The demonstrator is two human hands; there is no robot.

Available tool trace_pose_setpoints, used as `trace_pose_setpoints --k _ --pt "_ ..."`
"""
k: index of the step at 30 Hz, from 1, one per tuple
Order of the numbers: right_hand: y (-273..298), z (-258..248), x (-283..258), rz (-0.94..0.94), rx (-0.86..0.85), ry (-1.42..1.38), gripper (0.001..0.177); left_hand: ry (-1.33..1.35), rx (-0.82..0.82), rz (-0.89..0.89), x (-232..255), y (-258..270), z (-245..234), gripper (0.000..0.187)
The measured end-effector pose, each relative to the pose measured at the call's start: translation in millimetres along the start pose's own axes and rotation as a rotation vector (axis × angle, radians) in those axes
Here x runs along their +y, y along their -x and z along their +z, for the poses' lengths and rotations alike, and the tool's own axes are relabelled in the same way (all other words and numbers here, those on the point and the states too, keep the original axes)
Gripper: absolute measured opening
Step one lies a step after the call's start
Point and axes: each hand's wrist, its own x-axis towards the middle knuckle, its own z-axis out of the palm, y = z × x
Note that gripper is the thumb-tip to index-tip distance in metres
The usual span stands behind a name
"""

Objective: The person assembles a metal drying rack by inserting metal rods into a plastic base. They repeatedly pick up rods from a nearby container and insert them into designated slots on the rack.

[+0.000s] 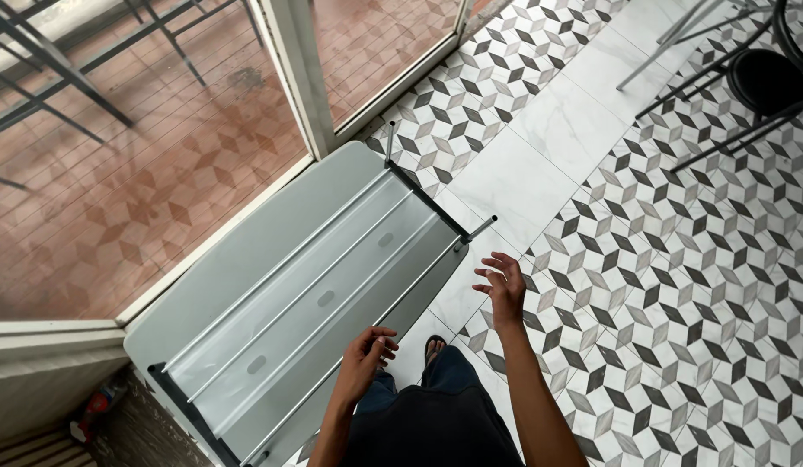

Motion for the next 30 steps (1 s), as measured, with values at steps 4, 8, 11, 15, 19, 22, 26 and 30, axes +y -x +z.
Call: trace_pose_setpoints --k 4,8,11,15,19,22,26,30 --pt "-7 9 3 -0.154 0.005 0.101 0.052 -0.224 -0.082 0.021 25 -41 33 0.026" --pt "-28 23 5 -0.309 -0.007 0.226 0.057 -0.501 -0.095 0.220 38 -98 72 0.038" --pt "-55 37 5 -0.310 0.051 0.255 0.054 -0.594 -0.046 0.451 40 -152 99 0.050" --pt "-78 49 9 -0.320 0.094 0.262 0.026 -0.743 0.009 0.626 36 -209 132 0.053" --pt "-92 58 9 -0.268 0.121 0.316 0.031 -0.872 -0.042 0.404 31 -237 151 0.041" --pt "-100 63 8 -0.164 0.117 0.317 0.047 -0.972 -0.064 0.225 32 -250 156 0.034" --pt "-112 51 12 -0.157 0.028 0.280 0.059 -0.919 -0.064 0.345 29 -249 156 0.040" --pt "-132 23 17 -0.096 -0.319 0.358 0.068 -0.942 -0.090 0.193 28 -250 154 0.031"
